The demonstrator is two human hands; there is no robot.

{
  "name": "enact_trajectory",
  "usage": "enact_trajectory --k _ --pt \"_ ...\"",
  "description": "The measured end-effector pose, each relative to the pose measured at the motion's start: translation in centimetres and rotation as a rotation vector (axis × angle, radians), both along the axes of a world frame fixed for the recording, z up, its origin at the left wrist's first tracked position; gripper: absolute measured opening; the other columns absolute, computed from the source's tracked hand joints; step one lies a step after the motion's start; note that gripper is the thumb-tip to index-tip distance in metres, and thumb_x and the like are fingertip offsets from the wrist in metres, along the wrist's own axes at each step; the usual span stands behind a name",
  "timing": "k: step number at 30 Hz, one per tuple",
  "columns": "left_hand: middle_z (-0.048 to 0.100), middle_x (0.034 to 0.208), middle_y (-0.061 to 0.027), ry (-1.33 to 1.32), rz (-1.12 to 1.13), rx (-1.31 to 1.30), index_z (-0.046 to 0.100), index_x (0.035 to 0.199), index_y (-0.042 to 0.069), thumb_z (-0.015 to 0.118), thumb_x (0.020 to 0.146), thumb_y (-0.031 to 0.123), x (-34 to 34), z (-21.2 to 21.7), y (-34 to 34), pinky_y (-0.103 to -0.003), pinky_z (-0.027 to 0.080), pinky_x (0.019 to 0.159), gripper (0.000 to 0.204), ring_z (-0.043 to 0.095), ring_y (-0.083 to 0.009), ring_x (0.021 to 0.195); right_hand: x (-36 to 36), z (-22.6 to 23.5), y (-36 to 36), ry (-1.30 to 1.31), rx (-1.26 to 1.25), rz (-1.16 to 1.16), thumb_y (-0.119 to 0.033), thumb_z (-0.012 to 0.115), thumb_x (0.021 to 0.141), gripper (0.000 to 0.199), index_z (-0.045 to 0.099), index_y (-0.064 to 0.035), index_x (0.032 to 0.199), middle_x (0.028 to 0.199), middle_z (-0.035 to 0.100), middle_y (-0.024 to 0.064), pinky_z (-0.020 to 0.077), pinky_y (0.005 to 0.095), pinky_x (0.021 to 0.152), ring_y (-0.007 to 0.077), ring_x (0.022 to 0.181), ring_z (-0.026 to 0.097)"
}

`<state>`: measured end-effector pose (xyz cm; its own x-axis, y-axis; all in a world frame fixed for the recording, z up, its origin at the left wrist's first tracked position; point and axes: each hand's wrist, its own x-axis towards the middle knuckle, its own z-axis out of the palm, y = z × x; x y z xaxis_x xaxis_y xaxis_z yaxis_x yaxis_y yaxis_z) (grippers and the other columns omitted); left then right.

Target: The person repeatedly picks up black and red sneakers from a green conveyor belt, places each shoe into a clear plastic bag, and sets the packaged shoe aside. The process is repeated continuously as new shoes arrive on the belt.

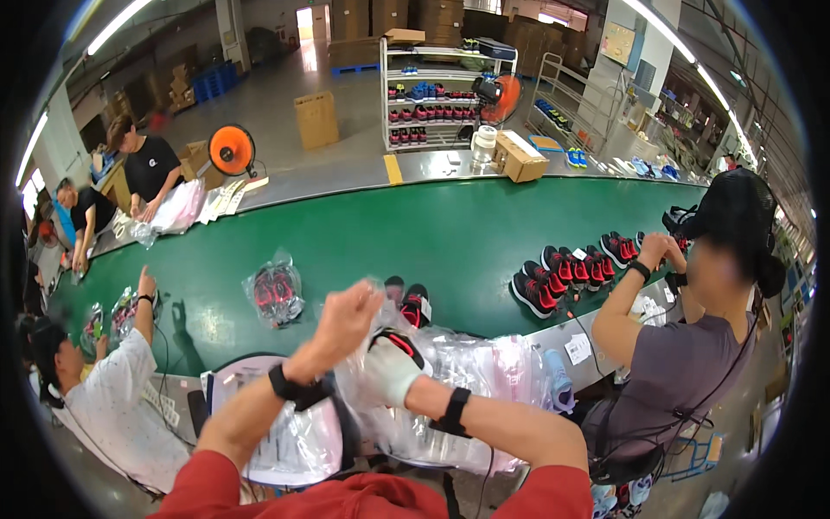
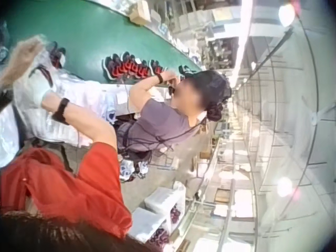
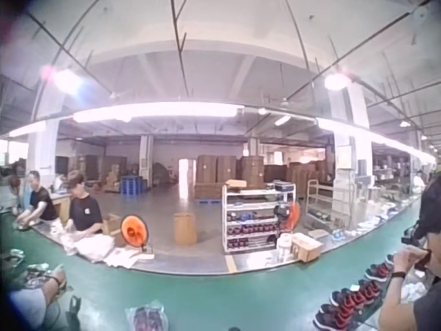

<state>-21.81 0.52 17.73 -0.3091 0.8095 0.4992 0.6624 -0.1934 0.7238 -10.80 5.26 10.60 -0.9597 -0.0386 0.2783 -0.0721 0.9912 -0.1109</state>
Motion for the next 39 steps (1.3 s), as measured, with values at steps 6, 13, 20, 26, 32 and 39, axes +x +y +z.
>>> enact_trajectory --k 6,13,20,26,32,39 --pt "0.055 0.06 -0.0188 0.002 -0.376 -0.233 0.055 0.083 0.0 0.055 0.084 0.015 0.8 -0.4 1.6 -0.038 0.042 0.047 0.015 0.052 -0.0274 0.048 -1.8 3.0 -1.6 -0.168 -0.221 0.196 -0.022 0.06 0.07 0.017 0.067 -0.0125 0.082 0.082 0.065 0.0094 0.0477 0.0421 0.071 0.0276 0.076 0.063" --pt "0.056 0.061 -0.0188 0.328 -0.45 -0.412 0.053 0.082 0.005 0.059 0.071 0.011 0.5 -0.3 -4.1 -0.046 0.046 0.051 0.014 0.058 -0.0389 0.059 -4.9 1.6 -0.5 -0.14 -0.448 0.066 -0.019 0.056 0.074 0.019 0.066 -0.0108 0.087 0.085 0.065 0.0103 0.0481 0.0415 0.073 0.0274 0.079 0.063" --pt "0.052 0.051 -0.0117 0.417 -0.18 -0.302 0.05 0.072 0.008 0.057 0.081 0.012 -2.7 -1.5 -5.8 -0.041 0.042 0.041 0.013 0.055 -0.0316 0.046 -15.8 -1.2 1.4 -0.06 -0.281 -0.019 -0.017 0.052 0.077 0.021 0.065 -0.0091 0.092 0.088 0.065 0.0113 0.0485 0.041 0.074 0.0272 0.081 0.063" --pt "0.057 0.059 -0.0132 0.279 0.305 -0.422 0.057 0.084 0.002 0.063 0.082 0.012 -8.3 -2.0 -6.1 -0.032 0.042 0.046 0.011 0.056 -0.0228 0.048 -24.1 -5.2 2.8 0.102 -0.213 -0.072 -0.016 0.052 0.077 0.027 0.062 -0.0077 0.101 0.096 0.063 0.0149 0.0467 0.0415 0.08 0.0299 0.088 0.061" --pt "0.058 0.079 0.0018 -0.784 0.486 -0.242 0.06 0.089 0.003 0.059 0.086 0.014 -11.1 -5.6 -9.5 -0.022 0.042 0.059 0.011 0.051 -0.0046 0.07 -14.5 -3.9 2.5 -0.479 -0.837 -0.051 -0.041 0.051 0.084 0.044 0.063 -0.0014 0.098 0.09 0.065 0.0172 0.0479 0.0364 0.077 0.0291 0.086 0.063" --pt "0.054 0.084 0.0045 -0.969 0.186 -0.021 0.058 0.093 0.007 0.054 0.091 0.014 -8.8 -3.8 -6.8 -0.018 0.041 0.061 0.008 0.049 -0.0024 0.068 -7.6 4.4 0.8 -0.302 -1.229 0.028 -0.028 0.056 0.087 0.03 0.064 -0.0005 0.094 0.077 0.063 0.0118 0.0465 0.0318 0.069 0.0159 0.073 0.058"
